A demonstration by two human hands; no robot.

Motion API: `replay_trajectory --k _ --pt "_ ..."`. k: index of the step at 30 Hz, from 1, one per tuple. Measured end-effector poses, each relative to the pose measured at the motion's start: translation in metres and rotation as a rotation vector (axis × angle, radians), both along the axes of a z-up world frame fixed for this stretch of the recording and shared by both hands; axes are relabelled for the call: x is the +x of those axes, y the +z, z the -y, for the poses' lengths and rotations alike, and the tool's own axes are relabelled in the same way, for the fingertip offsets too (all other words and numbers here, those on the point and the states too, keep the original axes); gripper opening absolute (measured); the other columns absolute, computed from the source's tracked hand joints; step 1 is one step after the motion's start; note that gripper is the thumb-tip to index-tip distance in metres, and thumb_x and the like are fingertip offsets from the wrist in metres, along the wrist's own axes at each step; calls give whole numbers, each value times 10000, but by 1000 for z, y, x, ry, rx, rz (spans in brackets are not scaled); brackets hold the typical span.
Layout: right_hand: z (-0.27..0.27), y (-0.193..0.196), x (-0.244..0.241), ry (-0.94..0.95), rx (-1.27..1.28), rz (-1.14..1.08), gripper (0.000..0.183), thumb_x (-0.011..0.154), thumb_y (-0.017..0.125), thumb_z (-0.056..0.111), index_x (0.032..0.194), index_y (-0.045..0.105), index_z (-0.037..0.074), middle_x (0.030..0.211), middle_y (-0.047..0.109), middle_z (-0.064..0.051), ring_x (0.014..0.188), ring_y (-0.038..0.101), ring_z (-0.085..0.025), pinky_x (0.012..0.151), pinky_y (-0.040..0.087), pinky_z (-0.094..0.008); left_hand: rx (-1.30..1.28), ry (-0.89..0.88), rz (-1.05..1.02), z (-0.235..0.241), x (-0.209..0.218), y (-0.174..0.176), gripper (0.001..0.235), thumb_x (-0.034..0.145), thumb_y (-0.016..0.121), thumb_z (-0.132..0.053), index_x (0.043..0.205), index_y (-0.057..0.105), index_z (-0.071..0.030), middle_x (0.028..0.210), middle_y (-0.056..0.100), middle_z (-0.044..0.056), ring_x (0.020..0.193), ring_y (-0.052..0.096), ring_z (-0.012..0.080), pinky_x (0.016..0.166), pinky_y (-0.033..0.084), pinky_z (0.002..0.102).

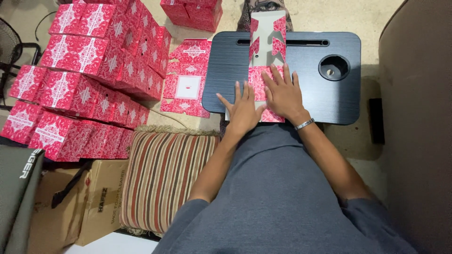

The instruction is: The person assembles small red patterned boxes from flat cardboard sheets. They fold the pre-cut tabs and creases to form the box shape, then place the finished box aside. The process is repeated for multiple boxes.

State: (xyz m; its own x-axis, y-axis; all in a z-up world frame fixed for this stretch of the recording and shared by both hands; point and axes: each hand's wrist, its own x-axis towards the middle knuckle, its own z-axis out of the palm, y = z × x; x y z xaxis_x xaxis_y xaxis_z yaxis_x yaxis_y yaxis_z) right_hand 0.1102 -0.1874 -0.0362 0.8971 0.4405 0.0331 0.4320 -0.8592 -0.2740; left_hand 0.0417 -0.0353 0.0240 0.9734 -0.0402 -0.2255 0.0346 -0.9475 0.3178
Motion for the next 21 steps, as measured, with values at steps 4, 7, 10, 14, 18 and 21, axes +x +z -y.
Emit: replay_trajectory --k 4,7,10,14,18,21 --pt "0 2 1 -10 4 -24 527 1109 272 388 1615 373 282 1701 269 -94 1570 91 -423 1218 82 -641 -112 -79 -10 -18 -32 14 780 1009 544 -469 1563 327 34 1675 209 223 1556 -6 457 997 -200 866" --pt "-2 1 9 -2 -12 -57 543 1102 257 408 1627 334 289 1711 227 -99 1570 52 -428 1212 64 -664 -152 54 -49 -30 -50 7 985 967 610 -522 1635 82 -25 1680 8 299 1532 -88 521 993 -157 875" --pt "-5 -1 21 -2 15 -66 548 1107 260 404 1628 339 254 1711 218 -128 1560 49 -456 1189 47 -712 -280 152 -80 -42 -61 13 1060 978 642 -451 1627 -90 -45 1657 -50 348 1528 -131 514 1028 -123 863" --pt "-13 -3 32 -29 10 -60 545 1117 259 403 1638 321 257 1711 212 -136 1556 42 -464 1174 29 -738 -396 123 -41 -44 -63 31 1026 1006 630 -402 1601 -96 11 1599 88 439 1507 -11 586 994 -180 873" --pt "-14 3 29 -41 64 -18 504 1124 337 378 1607 379 240 1692 226 -187 1551 99 -468 1163 52 -756 -530 165 50 -42 -62 42 1060 993 627 -447 1614 -136 -52 1593 205 415 1495 160 563 1053 -127 825" --pt "-16 19 22 -47 111 7 476 1099 404 352 1545 420 186 1666 208 -252 1535 148 -465 1154 97 -747 -603 48 115 -39 -61 39 1061 995 632 -407 1583 -206 -130 1616 319 288 1490 315 457 1153 28 742"
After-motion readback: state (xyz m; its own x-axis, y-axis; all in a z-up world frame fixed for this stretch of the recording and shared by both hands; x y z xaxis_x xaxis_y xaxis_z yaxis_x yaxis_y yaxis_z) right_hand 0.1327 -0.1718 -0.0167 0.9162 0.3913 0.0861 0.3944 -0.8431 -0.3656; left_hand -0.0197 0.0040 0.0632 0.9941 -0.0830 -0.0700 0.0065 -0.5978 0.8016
